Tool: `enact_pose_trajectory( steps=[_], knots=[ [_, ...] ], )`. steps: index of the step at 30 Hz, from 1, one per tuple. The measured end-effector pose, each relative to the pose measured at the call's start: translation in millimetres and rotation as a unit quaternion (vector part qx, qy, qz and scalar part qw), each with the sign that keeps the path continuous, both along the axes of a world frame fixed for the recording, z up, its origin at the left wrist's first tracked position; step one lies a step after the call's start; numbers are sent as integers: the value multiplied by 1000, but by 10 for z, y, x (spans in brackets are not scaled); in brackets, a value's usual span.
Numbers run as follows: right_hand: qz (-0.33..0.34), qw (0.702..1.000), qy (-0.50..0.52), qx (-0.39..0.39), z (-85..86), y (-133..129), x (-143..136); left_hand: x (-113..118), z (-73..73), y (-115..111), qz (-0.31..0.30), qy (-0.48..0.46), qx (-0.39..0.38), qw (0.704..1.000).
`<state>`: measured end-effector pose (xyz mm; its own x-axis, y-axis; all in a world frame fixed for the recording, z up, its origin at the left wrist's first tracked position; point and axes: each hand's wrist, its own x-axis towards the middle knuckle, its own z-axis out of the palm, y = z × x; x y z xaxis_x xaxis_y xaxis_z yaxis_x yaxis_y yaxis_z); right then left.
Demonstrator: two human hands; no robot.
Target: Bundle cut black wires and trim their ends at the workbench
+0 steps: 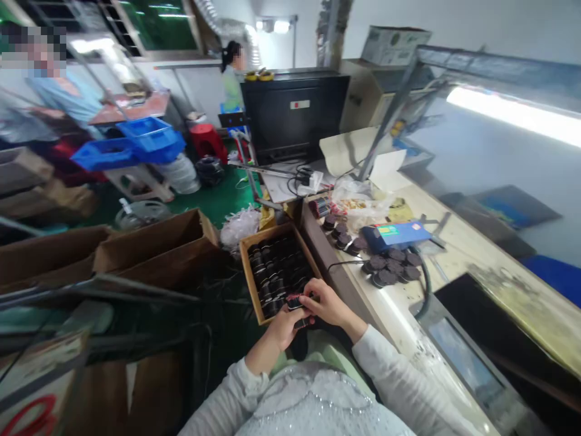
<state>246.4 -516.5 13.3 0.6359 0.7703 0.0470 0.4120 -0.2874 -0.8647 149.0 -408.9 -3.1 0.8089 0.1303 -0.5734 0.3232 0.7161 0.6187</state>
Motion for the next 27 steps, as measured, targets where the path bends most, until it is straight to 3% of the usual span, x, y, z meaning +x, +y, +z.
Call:
enact_pose_trajectory(
  steps=[4, 7, 10, 13, 15, 20, 23, 27],
  knots=[
    [-117, 991, 39, 44, 78, -367, -120, -68, -64, 8, -33, 36, -60, 997],
    [-261, 963, 41, 44, 117, -976, 48, -102, -116, 47, -38, 52, -87, 994],
    [-409, 912, -12, -8, 98, -1762, 408, -116, -167, 102, -47, 61, -96, 992],
    [-526, 832, -35, -174, 1, -2408, 841, -114, -183, 117, -41, 80, -81, 993],
    [-556, 799, -26, -227, -106, -2672, 1113, -91, -172, 76, -30, 85, -72, 993],
    [-579, 768, 6, -274, -419, -2966, 1595, 41, -114, -231, 5, 67, -59, 996],
    [-582, 764, 27, -278, -564, -3083, 1753, 139, -74, -487, 5, 59, -45, 997],
    [-570, 780, 54, -252, -650, -3216, 1878, 256, -5, -786, -9, 46, -25, 999]
  ],
)
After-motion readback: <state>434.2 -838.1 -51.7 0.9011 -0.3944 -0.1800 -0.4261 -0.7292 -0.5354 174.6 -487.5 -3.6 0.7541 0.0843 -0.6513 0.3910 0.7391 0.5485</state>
